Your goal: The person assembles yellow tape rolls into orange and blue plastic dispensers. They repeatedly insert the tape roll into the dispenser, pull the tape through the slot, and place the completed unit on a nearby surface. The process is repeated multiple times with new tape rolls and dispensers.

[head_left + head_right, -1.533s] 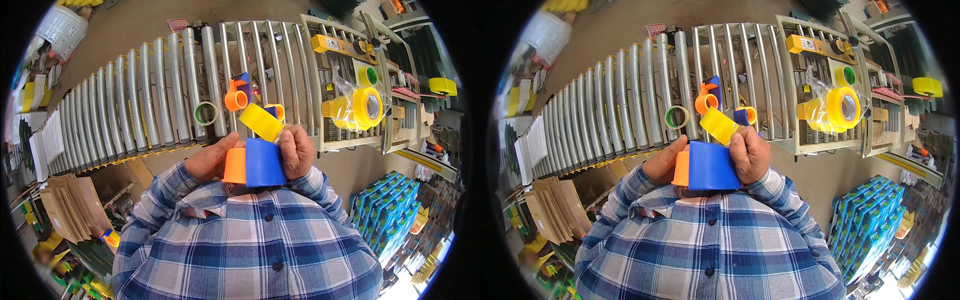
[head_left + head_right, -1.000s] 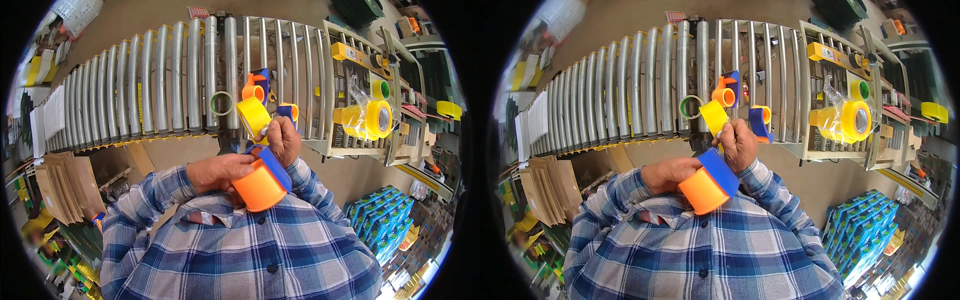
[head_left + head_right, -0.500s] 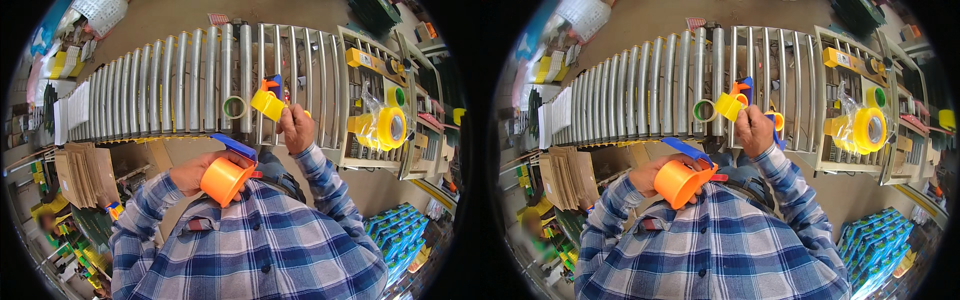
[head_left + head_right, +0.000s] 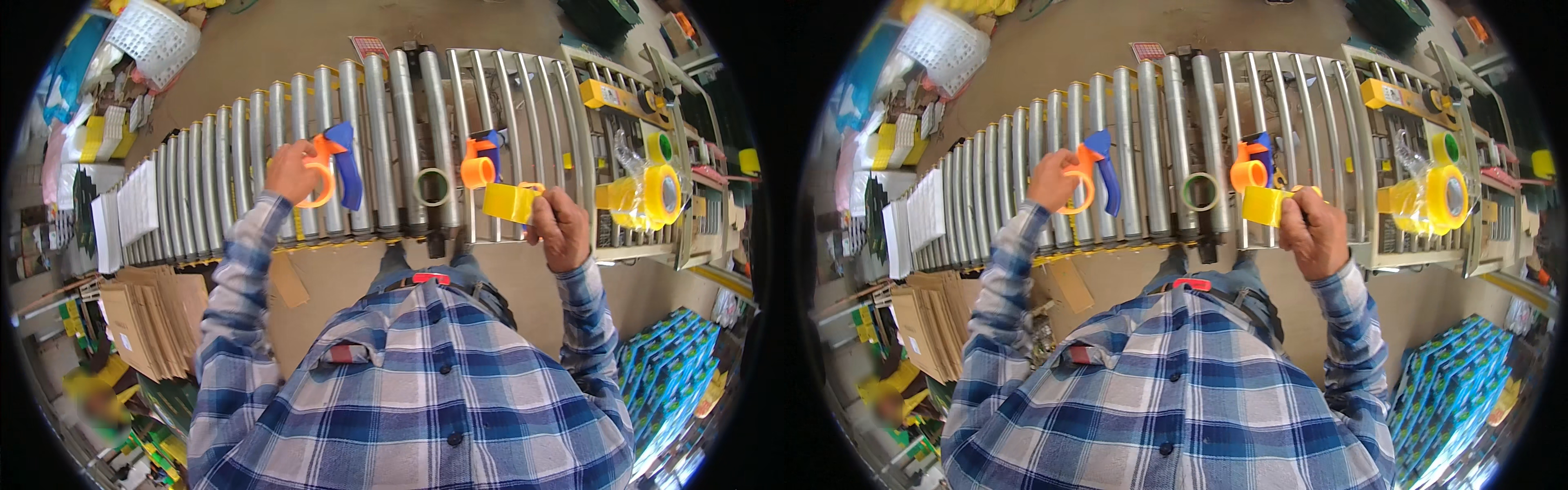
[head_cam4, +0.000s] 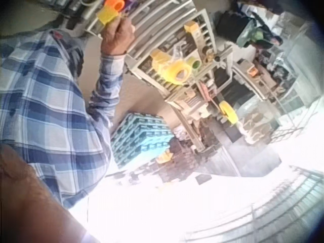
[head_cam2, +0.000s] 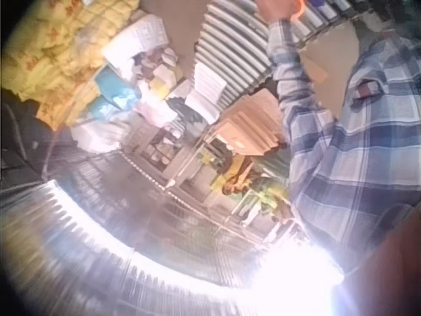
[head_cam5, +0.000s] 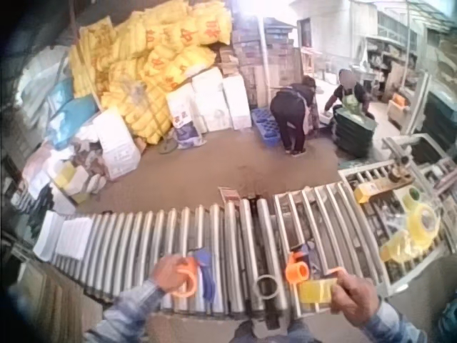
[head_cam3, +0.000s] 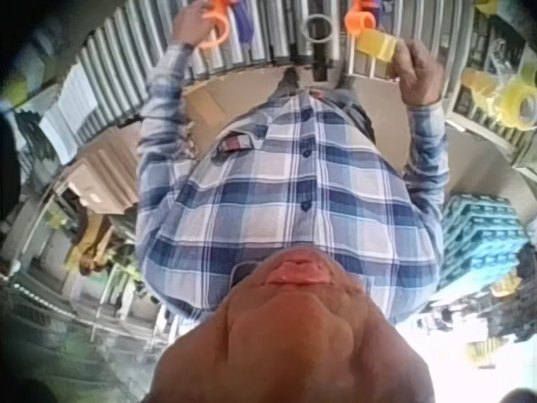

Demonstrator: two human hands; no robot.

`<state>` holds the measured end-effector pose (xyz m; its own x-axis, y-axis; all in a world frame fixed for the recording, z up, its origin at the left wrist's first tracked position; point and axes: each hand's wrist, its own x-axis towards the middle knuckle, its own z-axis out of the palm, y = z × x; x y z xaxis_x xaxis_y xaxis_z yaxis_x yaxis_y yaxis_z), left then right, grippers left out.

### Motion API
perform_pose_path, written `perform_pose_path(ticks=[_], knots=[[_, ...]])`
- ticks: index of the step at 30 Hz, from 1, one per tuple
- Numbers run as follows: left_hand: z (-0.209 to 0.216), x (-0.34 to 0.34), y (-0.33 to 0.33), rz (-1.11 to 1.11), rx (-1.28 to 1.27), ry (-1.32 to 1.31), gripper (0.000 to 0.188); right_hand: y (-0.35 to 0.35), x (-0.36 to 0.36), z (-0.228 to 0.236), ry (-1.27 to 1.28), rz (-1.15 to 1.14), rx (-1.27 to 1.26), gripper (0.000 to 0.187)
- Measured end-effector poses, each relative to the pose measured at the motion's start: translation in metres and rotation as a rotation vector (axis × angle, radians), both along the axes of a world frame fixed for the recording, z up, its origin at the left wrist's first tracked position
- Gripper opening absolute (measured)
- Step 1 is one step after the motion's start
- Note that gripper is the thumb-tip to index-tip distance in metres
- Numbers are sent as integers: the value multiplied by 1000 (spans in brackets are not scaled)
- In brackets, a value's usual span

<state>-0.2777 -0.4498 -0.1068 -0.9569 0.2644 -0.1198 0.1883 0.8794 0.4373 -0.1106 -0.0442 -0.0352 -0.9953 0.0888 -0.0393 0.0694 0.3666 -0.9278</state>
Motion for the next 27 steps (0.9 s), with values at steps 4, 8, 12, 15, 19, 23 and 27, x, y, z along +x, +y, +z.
perform_pose_path(ticks=[4, 8, 12, 15, 19, 23, 27], knots=[[-28, -18, -1, 87, 122, -32, 46, -49, 6, 10, -72, -70, -66, 23], [-37, -27, 4, 50, 306, -105, 56, -101, 4, 19, -124, -4, -106, 21], [-1, -17, 28, -16, 505, -219, 56, -139, -9, 25, -132, 117, -195, 17], [14, -1, 39, -106, 617, -313, 50, -153, -22, 35, -100, 204, -266, 20], [29, 20, 50, -201, 773, -597, 42, -152, -35, 45, -119, 312, -465, 25], [27, 30, 62, -211, 913, -815, 36, -140, -49, 34, -133, 326, -684, 27], [2, 35, 74, -172, 1070, -938, 34, -134, -61, 19, -181, 169, -876, 24]])
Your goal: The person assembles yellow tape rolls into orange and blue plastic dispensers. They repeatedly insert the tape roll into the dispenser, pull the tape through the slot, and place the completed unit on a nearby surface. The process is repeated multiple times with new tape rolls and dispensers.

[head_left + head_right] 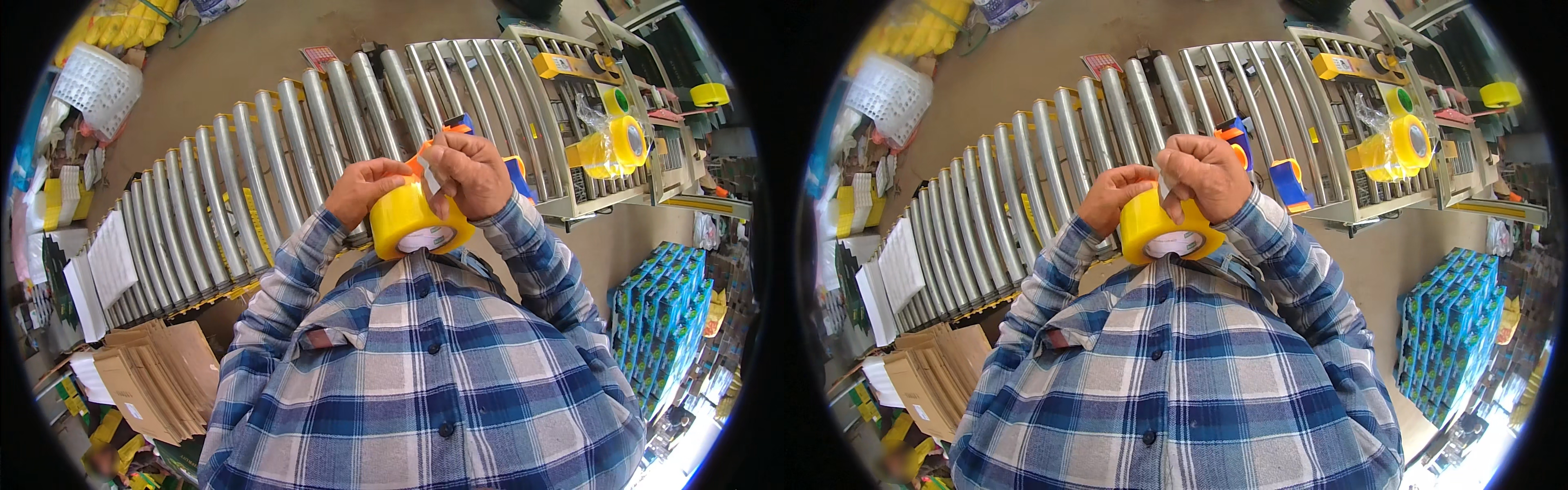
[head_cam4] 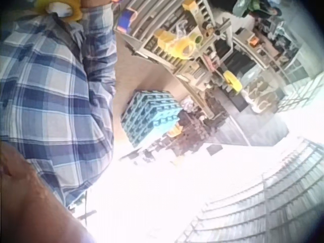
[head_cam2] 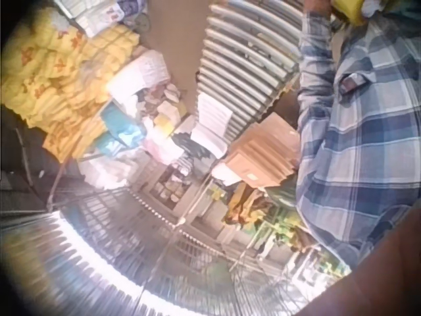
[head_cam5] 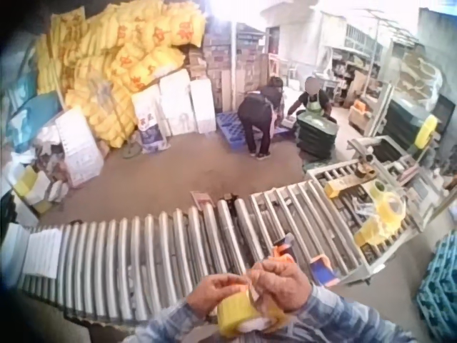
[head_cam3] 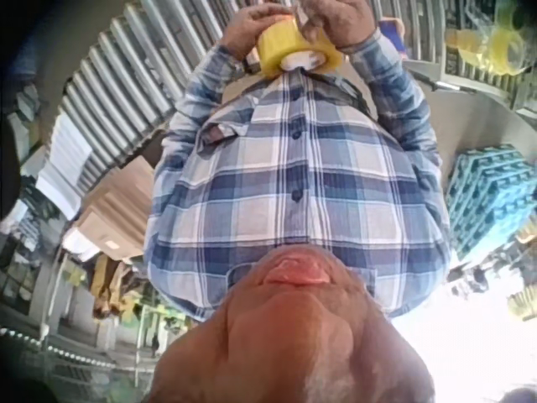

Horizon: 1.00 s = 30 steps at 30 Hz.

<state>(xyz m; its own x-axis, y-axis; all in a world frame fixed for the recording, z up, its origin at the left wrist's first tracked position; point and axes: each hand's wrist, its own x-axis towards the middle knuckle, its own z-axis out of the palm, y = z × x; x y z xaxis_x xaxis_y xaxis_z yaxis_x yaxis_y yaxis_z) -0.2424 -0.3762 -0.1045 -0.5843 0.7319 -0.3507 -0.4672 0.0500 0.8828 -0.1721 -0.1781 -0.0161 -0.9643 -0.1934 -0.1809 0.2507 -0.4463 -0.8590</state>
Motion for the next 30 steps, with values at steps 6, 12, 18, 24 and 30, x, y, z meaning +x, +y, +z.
perform_pose_path(ticks=[6, 12, 18, 24, 30], knots=[[-27, 10, -11, 68, 320, -379, 69, -6, -25, -46, -140, -102, -139, 23], [-60, 6, -50, -90, -66, -83, 87, -33, -63, -88, -312, -21, 24, 24], [-86, 21, -82, 37, -58, -262, 77, -50, -100, -130, -257, 432, 586, 26], [-70, 23, -86, 283, 122, -399, 77, -55, -126, -138, -437, 497, 396, 19], [-52, 5, -84, 219, 149, -351, 75, -44, -140, -116, -384, 548, 349, 22]])
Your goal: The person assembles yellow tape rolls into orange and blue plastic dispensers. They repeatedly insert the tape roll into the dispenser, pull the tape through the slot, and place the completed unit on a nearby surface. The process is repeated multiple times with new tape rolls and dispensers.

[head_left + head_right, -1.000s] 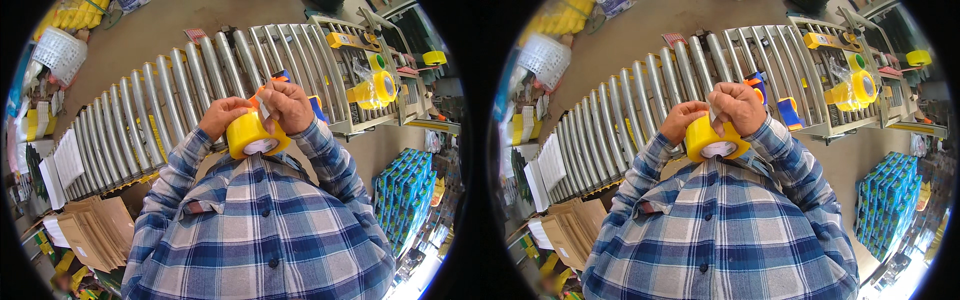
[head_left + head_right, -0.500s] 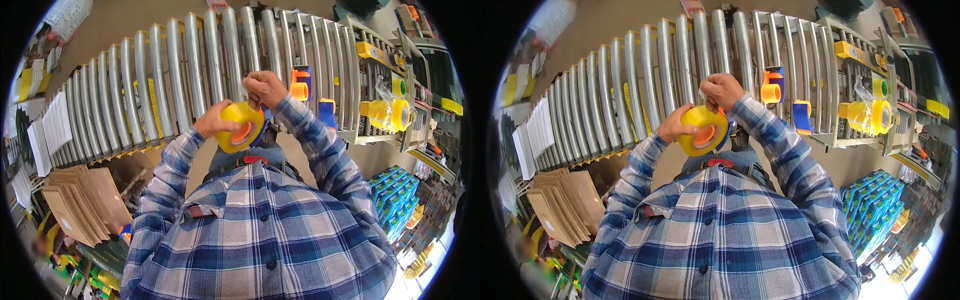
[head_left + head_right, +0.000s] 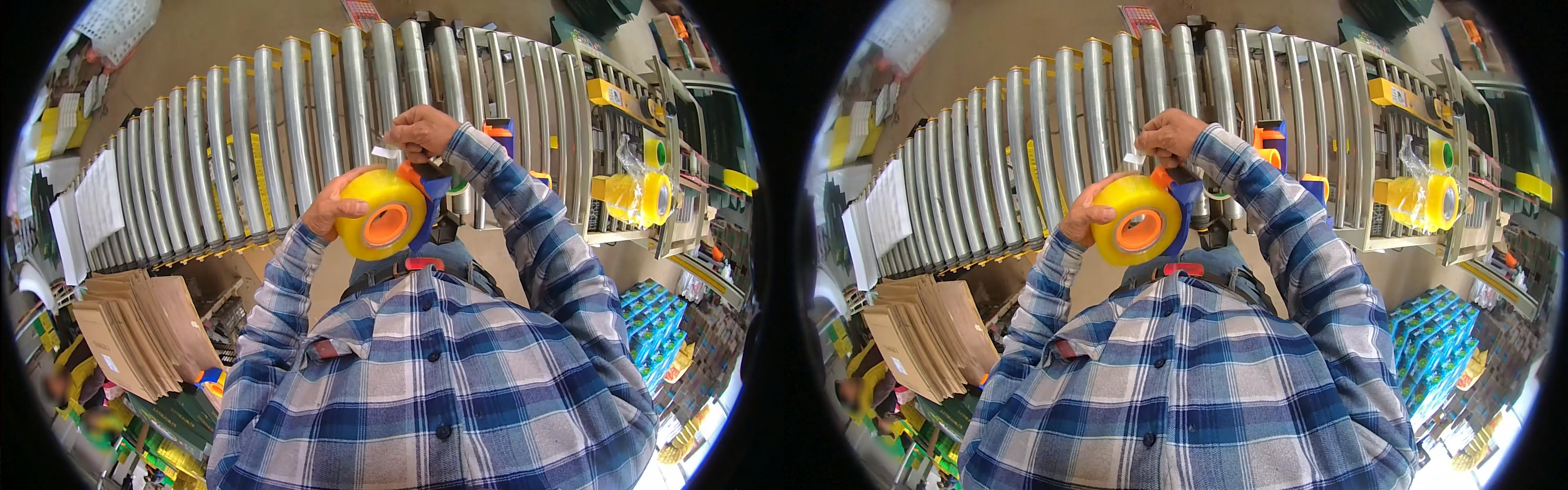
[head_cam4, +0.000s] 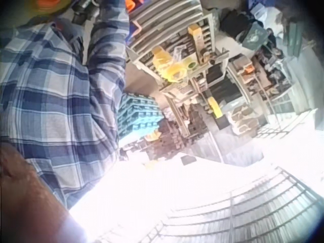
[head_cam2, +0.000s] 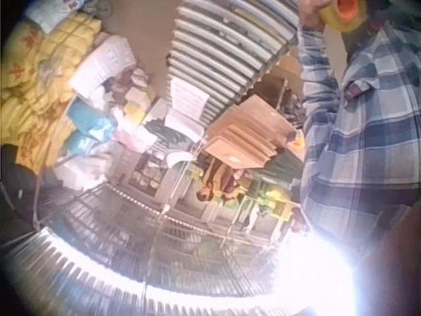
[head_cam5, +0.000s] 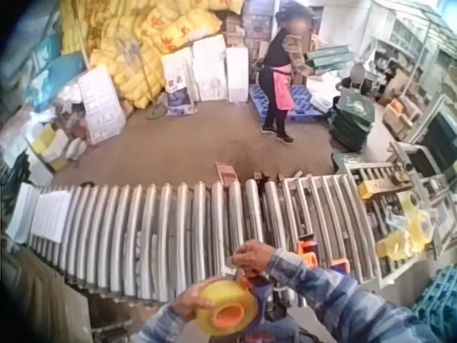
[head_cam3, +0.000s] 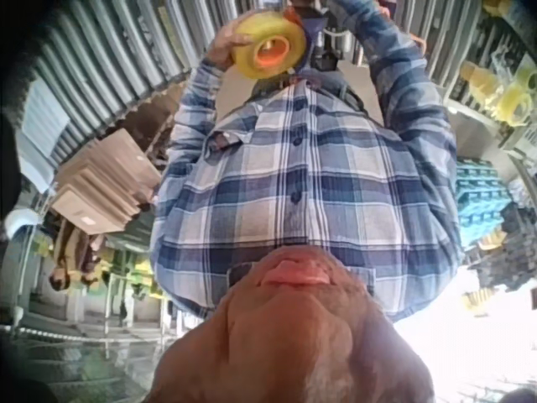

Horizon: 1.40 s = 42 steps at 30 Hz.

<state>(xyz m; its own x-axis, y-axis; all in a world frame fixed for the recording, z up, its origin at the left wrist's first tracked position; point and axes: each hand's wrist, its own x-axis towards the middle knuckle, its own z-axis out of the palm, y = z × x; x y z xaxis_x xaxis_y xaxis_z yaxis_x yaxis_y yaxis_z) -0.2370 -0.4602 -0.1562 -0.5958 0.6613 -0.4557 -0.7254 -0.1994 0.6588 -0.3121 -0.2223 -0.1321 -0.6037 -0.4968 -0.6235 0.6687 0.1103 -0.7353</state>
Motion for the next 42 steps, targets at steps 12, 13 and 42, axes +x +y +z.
perform_pose_path(ticks=[12, 13, 42], knots=[[21, 1, 22, -199, -477, 392, 72, 38, 32, -12, 328, 14, 159, 23], [21, 2, 21, -200, -501, 414, 74, 40, 36, -4, 373, 41, 197, 21], [98, 17, 21, -130, -796, 597, 53, 73, 125, -27, 550, -339, 487, 20]])
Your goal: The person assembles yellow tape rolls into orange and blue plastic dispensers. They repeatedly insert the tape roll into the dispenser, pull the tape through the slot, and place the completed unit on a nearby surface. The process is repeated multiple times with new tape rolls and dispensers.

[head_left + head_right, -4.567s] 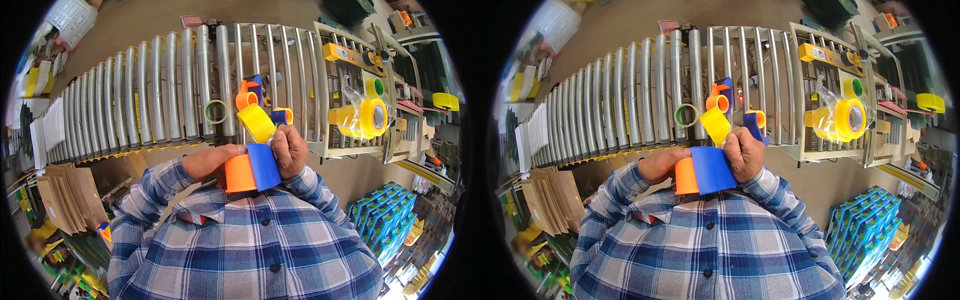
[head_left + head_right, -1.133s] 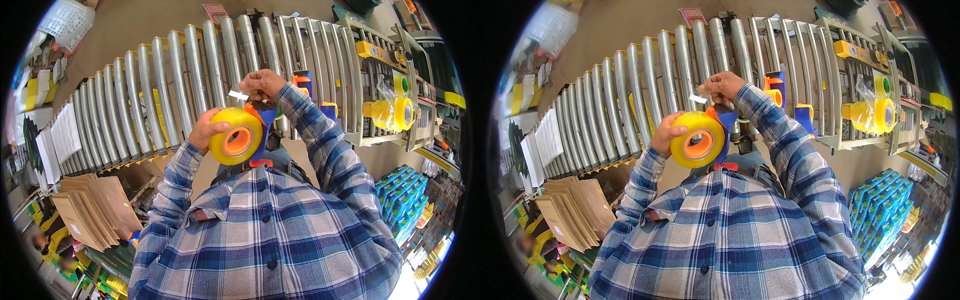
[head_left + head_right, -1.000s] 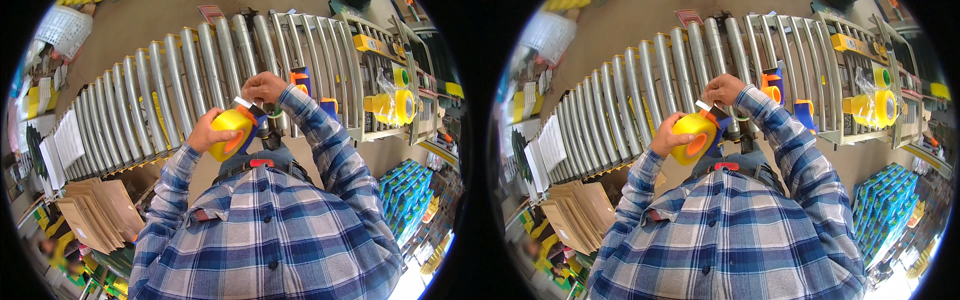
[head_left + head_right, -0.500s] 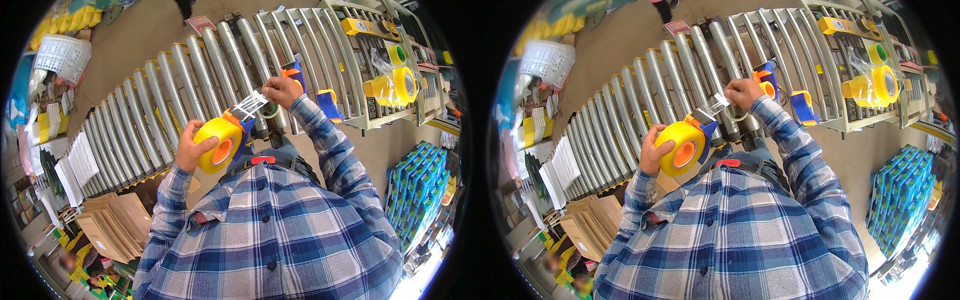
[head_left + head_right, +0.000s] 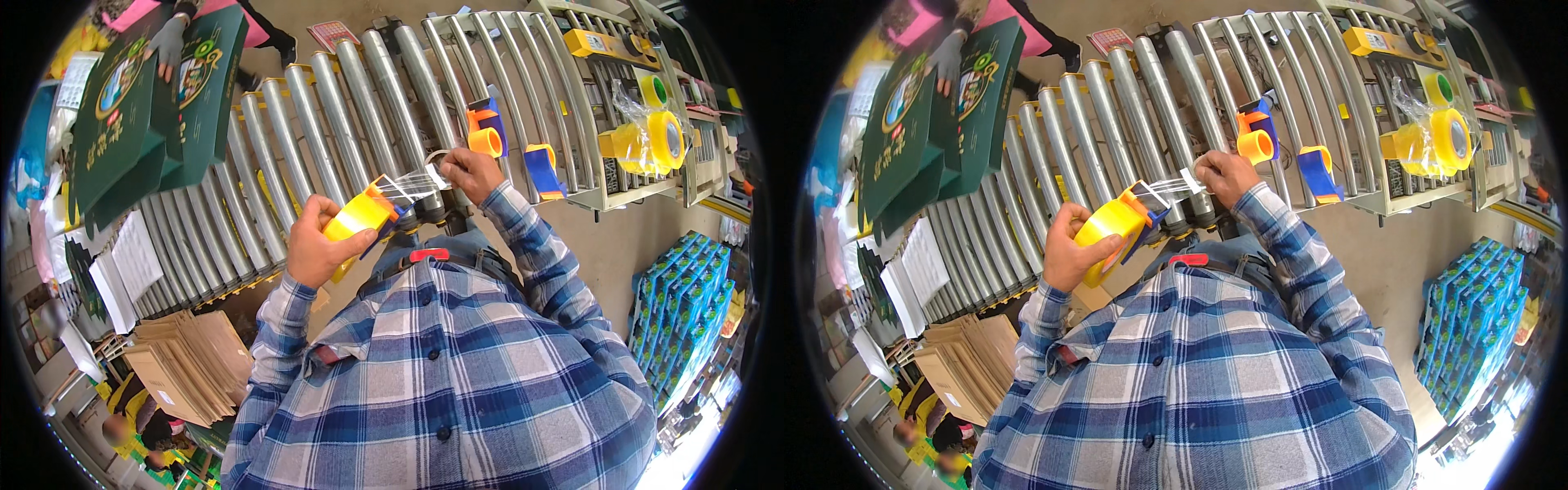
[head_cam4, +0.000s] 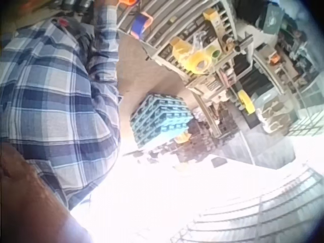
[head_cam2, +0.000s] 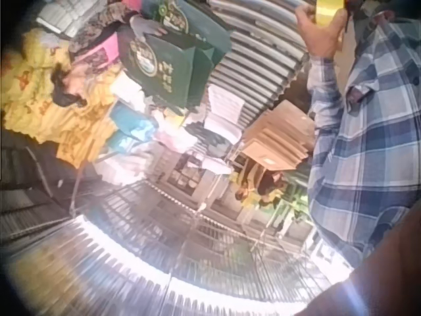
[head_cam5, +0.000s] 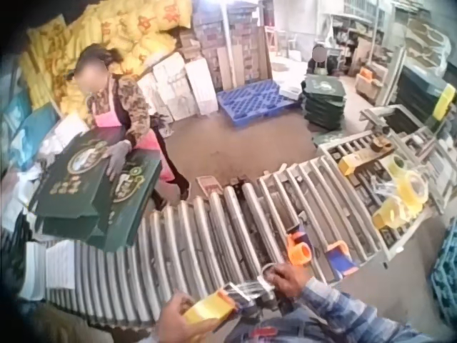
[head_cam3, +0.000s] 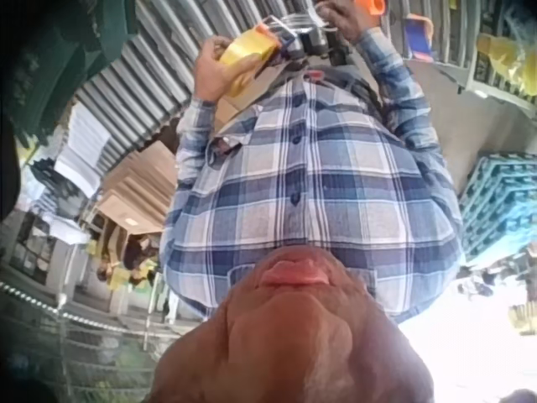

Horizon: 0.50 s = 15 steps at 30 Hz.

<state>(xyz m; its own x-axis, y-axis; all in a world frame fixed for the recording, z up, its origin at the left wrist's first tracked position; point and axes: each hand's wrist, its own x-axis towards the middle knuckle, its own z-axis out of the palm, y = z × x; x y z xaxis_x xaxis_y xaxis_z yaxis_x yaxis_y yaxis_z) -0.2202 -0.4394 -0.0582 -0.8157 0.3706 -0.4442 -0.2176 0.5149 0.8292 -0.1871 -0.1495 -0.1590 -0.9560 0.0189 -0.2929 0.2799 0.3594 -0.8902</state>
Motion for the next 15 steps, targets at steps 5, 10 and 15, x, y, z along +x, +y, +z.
perform_pose_path(ticks=[5, 10, 15], knots=[[5, 0, -7, -34, 68, -62, 53, -10, 22, -1, -44, -67, 57, 17], [9, 6, -14, -99, 114, -62, 57, -17, 34, -6, 70, -130, 242, 18], [15, 21, -22, -51, 154, -88, 60, -20, 42, -10, 50, -90, 276, 16]])
